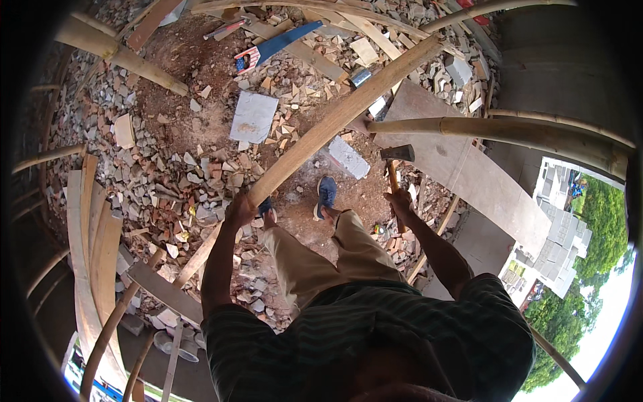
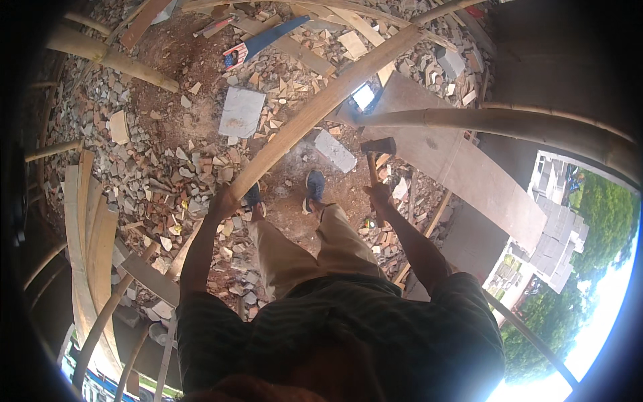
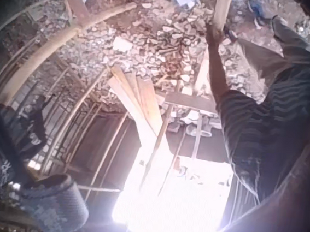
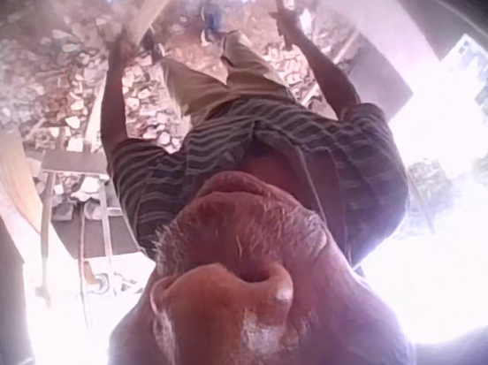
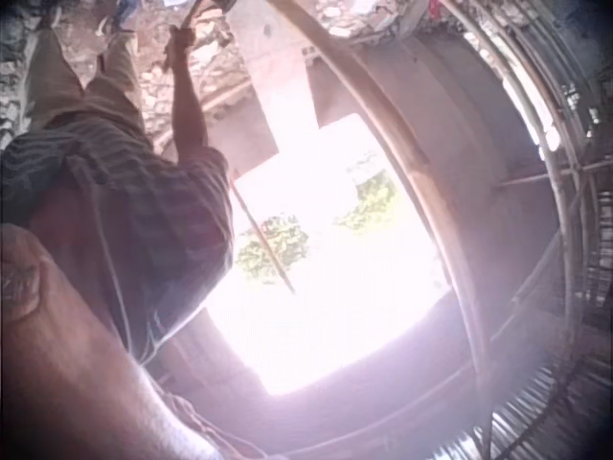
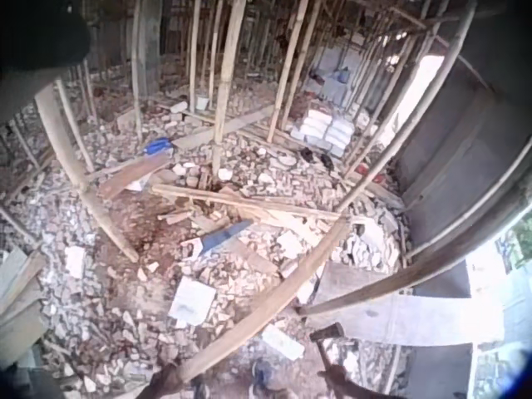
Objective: The person assembles a small wooden frame by positioning planks, sawing a plank to length, and hammering nails to join the pieces. The person repeatedly adjusts the frame and hammers nails to secure the joints.
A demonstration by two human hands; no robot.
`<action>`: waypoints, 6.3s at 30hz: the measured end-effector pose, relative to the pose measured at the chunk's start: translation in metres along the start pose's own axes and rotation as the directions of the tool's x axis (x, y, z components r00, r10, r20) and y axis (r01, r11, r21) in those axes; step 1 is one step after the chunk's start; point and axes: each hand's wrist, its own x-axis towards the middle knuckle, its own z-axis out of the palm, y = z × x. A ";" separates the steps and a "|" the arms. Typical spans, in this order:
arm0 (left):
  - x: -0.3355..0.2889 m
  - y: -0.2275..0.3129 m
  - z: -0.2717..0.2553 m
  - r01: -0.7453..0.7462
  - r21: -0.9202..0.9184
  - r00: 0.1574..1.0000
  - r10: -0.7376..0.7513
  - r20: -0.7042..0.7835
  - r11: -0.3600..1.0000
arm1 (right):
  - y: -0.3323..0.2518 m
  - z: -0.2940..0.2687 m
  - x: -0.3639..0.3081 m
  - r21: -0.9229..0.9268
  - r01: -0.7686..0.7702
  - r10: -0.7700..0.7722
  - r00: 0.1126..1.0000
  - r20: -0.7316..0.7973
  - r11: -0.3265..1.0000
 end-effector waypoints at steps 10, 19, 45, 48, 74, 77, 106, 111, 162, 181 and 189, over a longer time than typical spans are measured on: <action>0.108 -0.065 0.157 0.057 -0.097 0.997 -0.051 0.064 0.994 | 0.054 0.049 0.066 -0.115 -0.173 0.179 0.983 0.042 0.978; 0.155 -0.139 0.185 0.095 -0.472 0.992 -0.126 -0.033 0.876 | 0.153 0.086 0.173 -0.418 0.068 -0.088 0.996 -0.029 0.906; 0.303 -0.254 0.230 0.448 -0.192 0.839 -0.484 -0.247 0.873 | 0.057 0.168 0.504 -0.720 0.553 -0.483 0.807 0.339 0.419; 0.302 -0.254 0.227 0.331 -0.256 0.889 -0.391 -0.238 0.908 | 0.057 0.180 0.508 -0.764 0.549 -0.402 0.819 0.410 0.339; 0.465 -0.079 0.117 0.042 -0.035 0.577 -0.053 -0.815 0.998 | -0.325 0.486 0.473 0.258 0.959 -0.987 0.082 0.135 0.115; 0.461 -0.087 0.123 0.048 -0.040 0.579 -0.061 -0.813 0.998 | -0.382 0.556 0.487 -0.147 0.944 -0.901 0.326 0.287 0.295; 0.461 -0.090 0.129 0.090 -0.102 0.577 -0.136 -0.805 0.991 | -0.418 0.516 0.277 0.810 0.583 -0.995 -0.027 0.096 0.062; 0.466 -0.098 0.127 0.022 -0.132 0.565 -0.121 -0.816 0.991 | -0.332 0.361 0.298 0.756 0.648 -0.992 0.006 0.124 0.098; 0.520 -0.026 0.087 -0.023 -0.338 0.533 -0.274 -0.800 0.941 | -0.142 0.245 0.376 0.069 0.951 -0.873 0.245 0.420 0.301; 0.546 -0.007 0.084 0.271 -0.346 0.352 -0.427 -0.833 0.898 | -0.106 0.155 0.379 -0.216 0.957 -0.830 0.279 0.483 0.195; 0.546 -0.013 0.084 0.183 -0.367 0.370 -0.410 -0.834 0.912 | -0.183 0.292 0.358 0.014 0.999 -0.898 0.030 0.438 0.040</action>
